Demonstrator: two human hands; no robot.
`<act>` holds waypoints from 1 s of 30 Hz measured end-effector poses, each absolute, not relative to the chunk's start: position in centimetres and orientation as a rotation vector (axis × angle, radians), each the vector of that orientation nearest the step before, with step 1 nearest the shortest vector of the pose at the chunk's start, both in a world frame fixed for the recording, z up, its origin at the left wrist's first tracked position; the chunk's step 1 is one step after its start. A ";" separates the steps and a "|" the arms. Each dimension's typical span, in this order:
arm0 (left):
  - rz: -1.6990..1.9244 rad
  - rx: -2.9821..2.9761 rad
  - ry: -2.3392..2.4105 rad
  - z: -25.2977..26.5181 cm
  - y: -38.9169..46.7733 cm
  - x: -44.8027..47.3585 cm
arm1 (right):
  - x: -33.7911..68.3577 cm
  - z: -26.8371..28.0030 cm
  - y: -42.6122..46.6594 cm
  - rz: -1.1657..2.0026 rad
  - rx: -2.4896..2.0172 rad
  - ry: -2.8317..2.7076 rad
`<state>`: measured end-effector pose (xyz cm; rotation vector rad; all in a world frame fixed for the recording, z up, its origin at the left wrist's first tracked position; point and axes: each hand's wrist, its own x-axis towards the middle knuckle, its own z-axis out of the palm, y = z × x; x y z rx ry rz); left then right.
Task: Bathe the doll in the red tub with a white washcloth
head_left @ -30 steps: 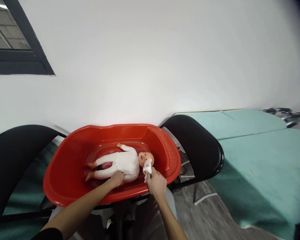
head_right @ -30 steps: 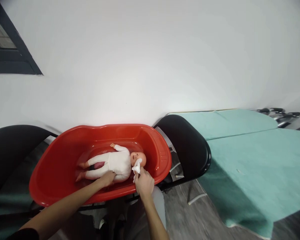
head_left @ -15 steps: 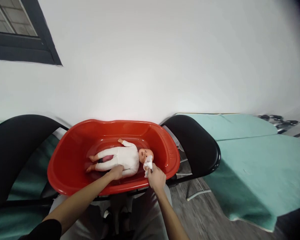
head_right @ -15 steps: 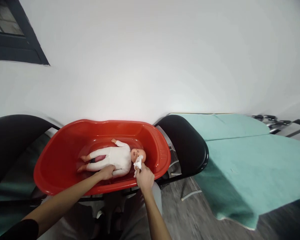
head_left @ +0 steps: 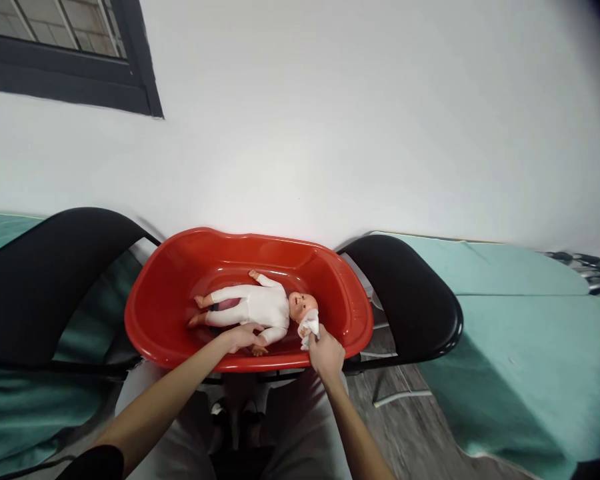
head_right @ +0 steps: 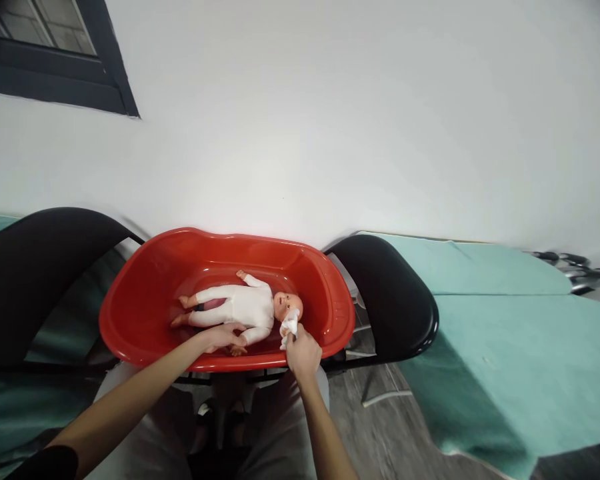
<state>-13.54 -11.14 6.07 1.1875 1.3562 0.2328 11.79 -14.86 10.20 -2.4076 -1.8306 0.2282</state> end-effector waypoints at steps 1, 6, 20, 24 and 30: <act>0.244 1.120 1.249 6.5 -11.4 -13.6 | 11.8 10.2 -14.8 0.227 -2.410 -1.828; 0.306 0.933 1.056 8.2 -12.4 -13.6 | 11.6 10.2 -14.7 0.221 -2.427 -1.828; 0.551 0.632 0.780 8.4 -12.1 -13.2 | 9.5 12.2 -13.6 0.985 -1.613 -1.911; 0.643 0.587 0.819 8.2 -11.2 -12.5 | 7.2 12.8 -13.6 1.307 -1.246 -1.969; 0.696 0.437 0.809 7.7 -10.9 -11.3 | 6.7 9.4 -12.8 1.065 -1.358 -1.789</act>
